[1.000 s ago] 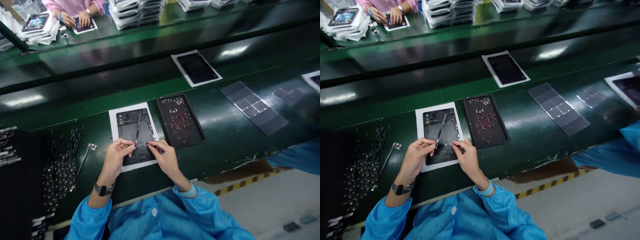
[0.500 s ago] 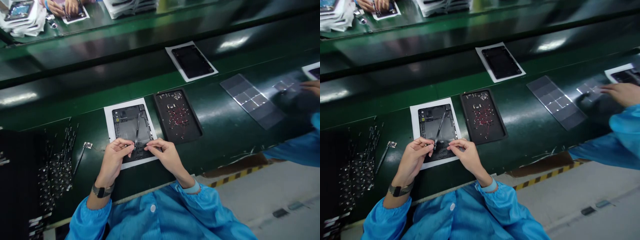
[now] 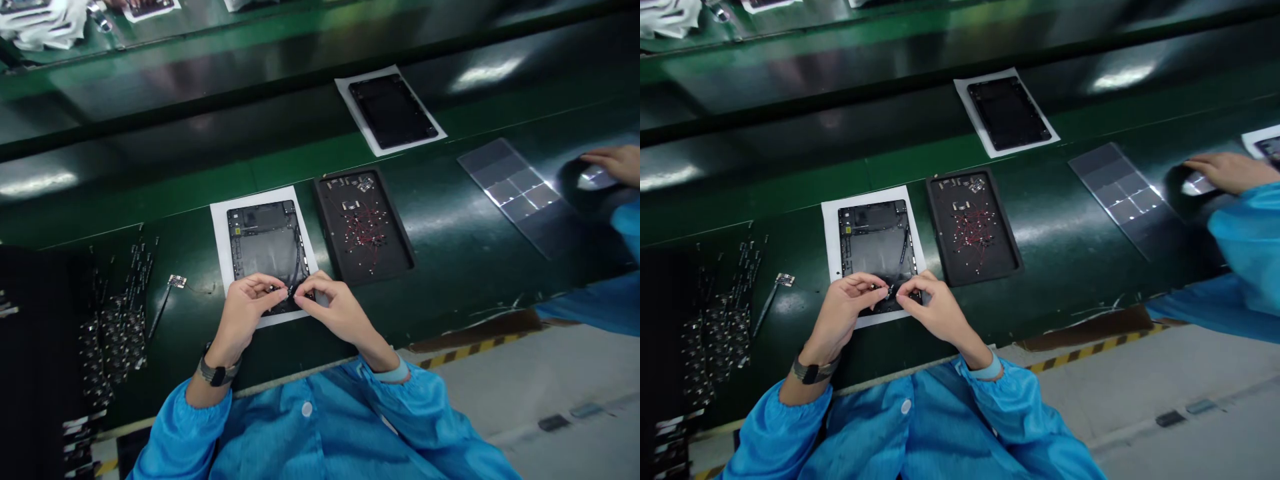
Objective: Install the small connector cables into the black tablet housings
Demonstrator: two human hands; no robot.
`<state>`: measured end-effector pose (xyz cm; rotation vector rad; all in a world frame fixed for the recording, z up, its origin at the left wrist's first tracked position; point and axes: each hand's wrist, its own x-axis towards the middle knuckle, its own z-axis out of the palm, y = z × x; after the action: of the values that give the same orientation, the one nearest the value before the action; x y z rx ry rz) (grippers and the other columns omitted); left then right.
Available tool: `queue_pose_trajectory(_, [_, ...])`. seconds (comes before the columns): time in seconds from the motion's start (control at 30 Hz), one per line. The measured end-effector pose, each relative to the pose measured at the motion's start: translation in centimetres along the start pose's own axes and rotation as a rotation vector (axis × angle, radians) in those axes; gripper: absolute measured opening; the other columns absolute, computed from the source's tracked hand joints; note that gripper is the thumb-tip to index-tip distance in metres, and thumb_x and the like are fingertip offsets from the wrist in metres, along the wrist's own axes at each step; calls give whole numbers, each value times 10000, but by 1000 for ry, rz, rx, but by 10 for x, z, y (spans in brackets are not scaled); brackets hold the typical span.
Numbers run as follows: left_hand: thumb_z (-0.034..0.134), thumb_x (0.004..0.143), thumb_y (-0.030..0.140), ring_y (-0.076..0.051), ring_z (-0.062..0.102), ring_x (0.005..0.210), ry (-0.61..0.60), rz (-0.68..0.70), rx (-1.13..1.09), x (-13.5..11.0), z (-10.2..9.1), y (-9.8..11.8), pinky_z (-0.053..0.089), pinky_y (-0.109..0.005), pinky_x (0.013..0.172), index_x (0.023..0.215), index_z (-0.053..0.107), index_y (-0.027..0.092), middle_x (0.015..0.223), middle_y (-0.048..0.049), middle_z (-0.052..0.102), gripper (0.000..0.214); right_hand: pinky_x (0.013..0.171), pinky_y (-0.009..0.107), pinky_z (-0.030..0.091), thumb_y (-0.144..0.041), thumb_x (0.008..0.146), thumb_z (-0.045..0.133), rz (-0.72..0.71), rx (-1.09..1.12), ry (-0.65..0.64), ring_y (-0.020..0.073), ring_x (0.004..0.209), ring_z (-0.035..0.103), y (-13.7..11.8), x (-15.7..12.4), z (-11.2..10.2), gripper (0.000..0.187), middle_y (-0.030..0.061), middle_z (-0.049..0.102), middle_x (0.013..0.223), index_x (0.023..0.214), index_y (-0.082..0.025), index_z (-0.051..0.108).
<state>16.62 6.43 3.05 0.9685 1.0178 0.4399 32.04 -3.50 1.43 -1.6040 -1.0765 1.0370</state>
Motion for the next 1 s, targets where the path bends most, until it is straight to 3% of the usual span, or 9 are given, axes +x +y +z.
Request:
queue_pose_trajectory(0.1, [866, 589, 229, -107, 566, 570, -11, -33, 40, 1, 3, 0, 422, -207, 522, 721, 753, 144, 646, -28, 690, 193, 838, 359, 469, -239, 848, 665, -10, -30, -120, 213, 890, 597, -3, 2, -7, 83, 36, 674, 819, 782, -215, 710])
queue_pose_trajectory(0.27, [869, 563, 218, -113, 562, 538, -27, -52, 54, 0, 6, 0, 438, -222, 509, 691, 755, 142, 589, -20, 664, 187, 852, 357, 470, -220, 848, 685, -31, -28, -179, 208, 909, 603, -3, 4, -13, 71, 34, 682, 839, 781, -214, 709])
queue_pose_trajectory(1.0, [853, 591, 215, -129, 584, 499, -80, -55, 113, 4, 5, -1, 468, -240, 506, 698, 769, 150, 530, -21, 653, 152, 830, 338, 480, -214, 828, 698, 28, 6, -215, 195, 870, 620, 0, 8, -17, 71, 27, 686, 831, 763, -216, 725])
